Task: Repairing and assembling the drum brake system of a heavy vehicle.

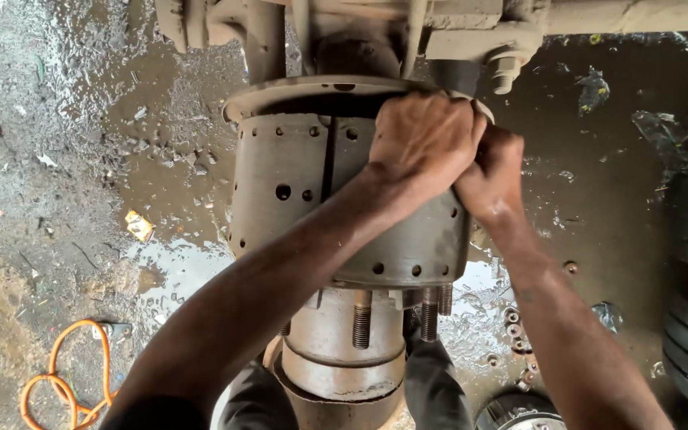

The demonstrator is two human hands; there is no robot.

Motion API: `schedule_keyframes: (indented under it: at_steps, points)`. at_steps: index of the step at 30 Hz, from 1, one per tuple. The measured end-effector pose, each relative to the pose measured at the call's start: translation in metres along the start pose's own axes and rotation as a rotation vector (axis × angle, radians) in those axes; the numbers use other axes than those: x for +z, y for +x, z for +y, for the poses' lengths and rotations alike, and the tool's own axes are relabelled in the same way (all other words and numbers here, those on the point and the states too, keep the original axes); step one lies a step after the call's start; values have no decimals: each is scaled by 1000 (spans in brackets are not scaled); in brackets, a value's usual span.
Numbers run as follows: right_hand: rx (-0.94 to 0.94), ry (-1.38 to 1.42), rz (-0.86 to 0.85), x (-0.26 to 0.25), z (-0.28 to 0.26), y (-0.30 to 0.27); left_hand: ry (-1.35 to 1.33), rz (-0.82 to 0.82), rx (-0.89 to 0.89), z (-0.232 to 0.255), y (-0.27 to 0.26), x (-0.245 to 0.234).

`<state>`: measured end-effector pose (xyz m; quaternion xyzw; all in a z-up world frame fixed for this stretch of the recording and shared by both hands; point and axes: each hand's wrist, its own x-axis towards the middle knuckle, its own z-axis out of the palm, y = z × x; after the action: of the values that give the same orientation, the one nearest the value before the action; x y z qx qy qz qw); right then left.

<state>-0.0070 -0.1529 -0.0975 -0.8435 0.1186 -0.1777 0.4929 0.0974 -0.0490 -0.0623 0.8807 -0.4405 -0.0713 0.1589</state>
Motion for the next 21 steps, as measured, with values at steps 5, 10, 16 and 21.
schedule_keyframes:
  at_steps: [5,10,16,21]
  points:
    - [-158,-115,15,1,1,8,-124,90,6,-1,-5,-18]
    - [-269,-267,-70,1,-77,5,-143,139,-10,-1,-42,-57]
    - [-299,-516,-4,24,-115,-19,-174,59,-83,-16,-91,-79]
    - [-249,-476,27,26,-122,-31,-97,320,-30,-21,-101,-61]
